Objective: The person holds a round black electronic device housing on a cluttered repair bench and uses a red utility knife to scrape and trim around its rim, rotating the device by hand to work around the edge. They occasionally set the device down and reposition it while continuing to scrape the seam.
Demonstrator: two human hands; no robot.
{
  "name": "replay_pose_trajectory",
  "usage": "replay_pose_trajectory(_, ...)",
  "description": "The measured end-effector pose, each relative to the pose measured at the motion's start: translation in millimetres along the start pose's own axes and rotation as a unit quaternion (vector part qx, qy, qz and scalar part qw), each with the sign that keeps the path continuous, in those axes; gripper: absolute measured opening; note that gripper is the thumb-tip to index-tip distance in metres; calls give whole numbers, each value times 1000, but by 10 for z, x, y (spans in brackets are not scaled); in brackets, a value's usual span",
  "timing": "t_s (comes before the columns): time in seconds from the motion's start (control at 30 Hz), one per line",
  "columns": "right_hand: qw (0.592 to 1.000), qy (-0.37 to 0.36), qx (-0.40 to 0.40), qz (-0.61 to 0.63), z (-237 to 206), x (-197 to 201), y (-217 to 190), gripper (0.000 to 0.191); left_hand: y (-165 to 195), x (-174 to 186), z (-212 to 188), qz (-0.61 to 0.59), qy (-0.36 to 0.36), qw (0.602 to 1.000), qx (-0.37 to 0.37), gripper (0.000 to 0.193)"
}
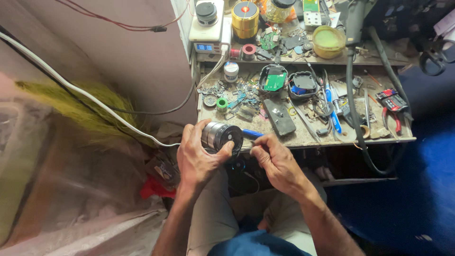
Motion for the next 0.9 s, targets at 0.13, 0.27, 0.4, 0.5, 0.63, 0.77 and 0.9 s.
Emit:
replay_pose_trajectory(0.13,995,23,86,-39,32,27,-89,21,13,8,-10,-15,0,1000,4,73)
replay_pose_trajectory(0.27,988,30,141,-62,71,13,-196,18,19,15,-13,-17,3,1000,-3,72)
replay_pose_trajectory(0.4,983,36,152,-93,86,10,-246,18,13,11,-11,-18,2,1000,-2,72)
replay_pose_trajectory(0.5,968,39,212,-127,93,31,-266,17,15,9,-12,-17,8,1000,-14,73)
replay_pose_trajectory(0.63,968,-16,207,-140,141,60,-245,16,22,10,-29,-19,9,1000,-16,73)
replay_pose_trajectory(0.77,965,-40,214,-143,188,59,-176,16,28,12,-45,-20,12,999,-22,73)
replay_pose_trajectory(0.9,972,-87,202,-77,240,64,-92,14,20,8,-24,-16,14,1000,-19,73)
Point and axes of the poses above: each hand's wrist, its own z-axis towards the middle knuckle, its own x-axis out of the back of the hand, y = z × x, the point moved 1 cm from there along z, towards the middle knuckle, and after that the axes turned 10 degrees about y, right-handed, at the moved point
